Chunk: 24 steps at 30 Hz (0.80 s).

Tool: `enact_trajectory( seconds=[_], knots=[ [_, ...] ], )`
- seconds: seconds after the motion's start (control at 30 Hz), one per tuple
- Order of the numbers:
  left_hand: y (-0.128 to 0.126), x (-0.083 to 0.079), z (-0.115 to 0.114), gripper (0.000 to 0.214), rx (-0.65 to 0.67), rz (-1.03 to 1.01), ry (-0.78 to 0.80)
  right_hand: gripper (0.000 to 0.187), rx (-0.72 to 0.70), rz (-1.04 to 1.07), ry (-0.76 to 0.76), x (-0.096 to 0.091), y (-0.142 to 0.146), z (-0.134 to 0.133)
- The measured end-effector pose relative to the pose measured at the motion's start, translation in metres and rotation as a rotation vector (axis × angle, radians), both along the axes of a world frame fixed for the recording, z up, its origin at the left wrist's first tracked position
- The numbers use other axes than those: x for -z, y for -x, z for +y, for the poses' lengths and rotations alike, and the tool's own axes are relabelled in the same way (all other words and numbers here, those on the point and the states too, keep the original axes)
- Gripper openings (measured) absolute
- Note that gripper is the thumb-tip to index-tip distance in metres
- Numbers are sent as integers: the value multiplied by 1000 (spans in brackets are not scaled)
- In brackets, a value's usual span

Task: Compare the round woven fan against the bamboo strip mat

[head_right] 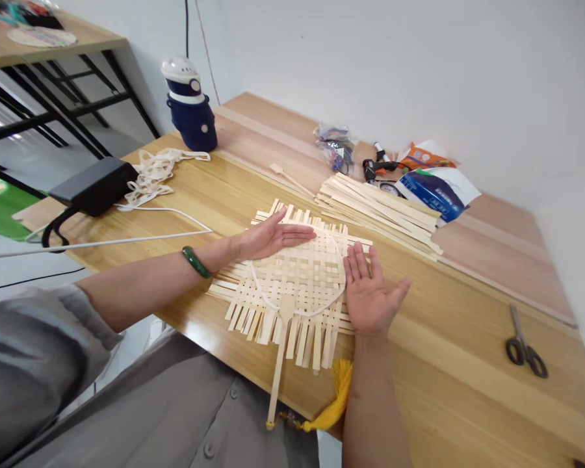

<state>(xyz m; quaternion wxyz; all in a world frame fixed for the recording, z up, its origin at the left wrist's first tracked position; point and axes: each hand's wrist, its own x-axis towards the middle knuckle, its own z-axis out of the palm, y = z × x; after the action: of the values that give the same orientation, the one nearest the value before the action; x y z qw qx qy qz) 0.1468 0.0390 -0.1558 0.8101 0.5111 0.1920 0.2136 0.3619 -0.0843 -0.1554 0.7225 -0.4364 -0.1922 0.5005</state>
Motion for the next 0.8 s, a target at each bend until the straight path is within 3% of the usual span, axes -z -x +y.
enact_trajectory(
  seconds=[0.13, 0.3, 0.47, 0.63, 0.8],
  knots=[
    [0, 3, 0, 81, -15, -13, 13, 86, 80, 200, 23, -7, -5, 0],
    [-1, 7, 1, 77, -20, -57, 32, 78, 169, 447, -77, -8, -16, -3],
    [0, 5, -1, 76, -32, -41, 44, 74, 154, 538, -125, -5, -24, -5],
    [0, 2, -1, 76, -34, -44, 46, 71, 43, 468, -146, -4, -23, -12],
    [0, 0, -2, 75, -32, -42, 24, 72, -99, 97, -125, 1, -15, -17]
  ],
)
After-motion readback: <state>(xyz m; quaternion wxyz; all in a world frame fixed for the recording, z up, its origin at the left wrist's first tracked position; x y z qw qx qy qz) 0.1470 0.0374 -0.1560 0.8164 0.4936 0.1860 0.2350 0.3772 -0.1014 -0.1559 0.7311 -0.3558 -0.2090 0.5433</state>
